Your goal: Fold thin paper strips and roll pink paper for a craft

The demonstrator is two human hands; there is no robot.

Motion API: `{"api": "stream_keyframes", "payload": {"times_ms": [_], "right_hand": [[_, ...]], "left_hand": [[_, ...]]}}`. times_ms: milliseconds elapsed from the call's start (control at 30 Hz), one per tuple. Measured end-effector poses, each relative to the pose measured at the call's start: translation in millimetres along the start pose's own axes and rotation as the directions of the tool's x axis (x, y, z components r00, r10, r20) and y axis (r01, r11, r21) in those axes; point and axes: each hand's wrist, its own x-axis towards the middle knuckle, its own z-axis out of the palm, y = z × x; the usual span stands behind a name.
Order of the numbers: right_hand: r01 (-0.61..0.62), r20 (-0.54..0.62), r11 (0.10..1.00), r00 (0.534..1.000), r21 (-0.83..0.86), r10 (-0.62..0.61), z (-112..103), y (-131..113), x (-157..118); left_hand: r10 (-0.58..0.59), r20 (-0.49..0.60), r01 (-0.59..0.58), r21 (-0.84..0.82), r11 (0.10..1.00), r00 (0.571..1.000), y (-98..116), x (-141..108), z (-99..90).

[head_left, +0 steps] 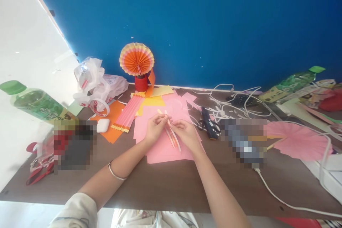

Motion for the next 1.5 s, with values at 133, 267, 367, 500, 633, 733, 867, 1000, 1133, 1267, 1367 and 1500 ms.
{"api": "stream_keyframes", "payload": {"times_ms": [133,267,367,500,633,733,867,1000,1133,1267,1367,1500], "right_hand": [[0.014,-0.023,1.0,1.0,-0.004,-0.014,1.4,1.6,0.7],[0.024,-0.046,1.0,0.999,-0.015,-0.024,2.6,-0.6,-0.7],[0.048,-0.066,0.999,0.997,-0.016,-0.049,2.8,-3.3,-2.3],[0.017,-0.037,0.999,0.999,0.032,-0.016,1.9,-5.0,-2.8],[-0.005,-0.006,0.999,1.0,0.041,0.006,-0.6,-5.9,-2.5],[-0.045,0.021,0.999,0.999,0.02,0.045,-1.8,-8.0,-3.6],[-0.069,0.03,0.997,0.997,0.021,0.068,-1.1,-10.7,-5.7],[-0.098,0.014,0.995,0.995,0.022,0.098,-0.2,-9.8,-5.6],[-0.068,0.008,0.998,0.998,0.005,0.068,-1.0,-5.5,-3.5],[-0.017,-0.015,1.0,1.0,0.011,0.017,-1.2,-2.0,-1.6],[-0.041,-0.011,0.999,0.999,0.018,0.041,-0.8,-2.3,-1.3],[-0.078,0.005,0.997,0.997,-0.004,0.078,-2.3,-8.0,-3.2]], "left_hand": [[-0.022,-0.002,0.022,-0.029,0.999,1.0,2.4,-1.2,1.8],[-0.053,0.007,0.054,-0.089,0.995,0.999,8.5,-3.4,4.7],[-0.06,0.05,0.062,-0.056,0.996,0.997,10.1,-4.3,5.5],[-0.055,0.051,0.055,-0.001,0.998,0.997,6.8,-3.3,4.6],[-0.018,0.022,0.019,-0.04,0.999,1.0,5.7,-1.4,3.0],[-0.01,0.006,0.01,-0.071,0.997,1.0,7.1,-0.5,2.2],[-0.041,0.009,0.042,-0.108,0.993,0.999,7.8,-0.3,2.7],[-0.055,0.007,0.055,-0.137,0.989,0.998,6.8,-0.5,3.9],[-0.073,0.013,0.074,-0.16,0.984,0.997,8.5,-1.4,5.0],[-0.081,0.05,0.085,-0.089,0.992,0.995,11.2,-3.2,5.7],[-0.044,0.052,0.044,-0.004,0.999,0.998,11.2,-3.6,5.0],[-0.006,-0.005,0.006,0.001,1.0,1.0,11.4,-2.2,3.4]]}}
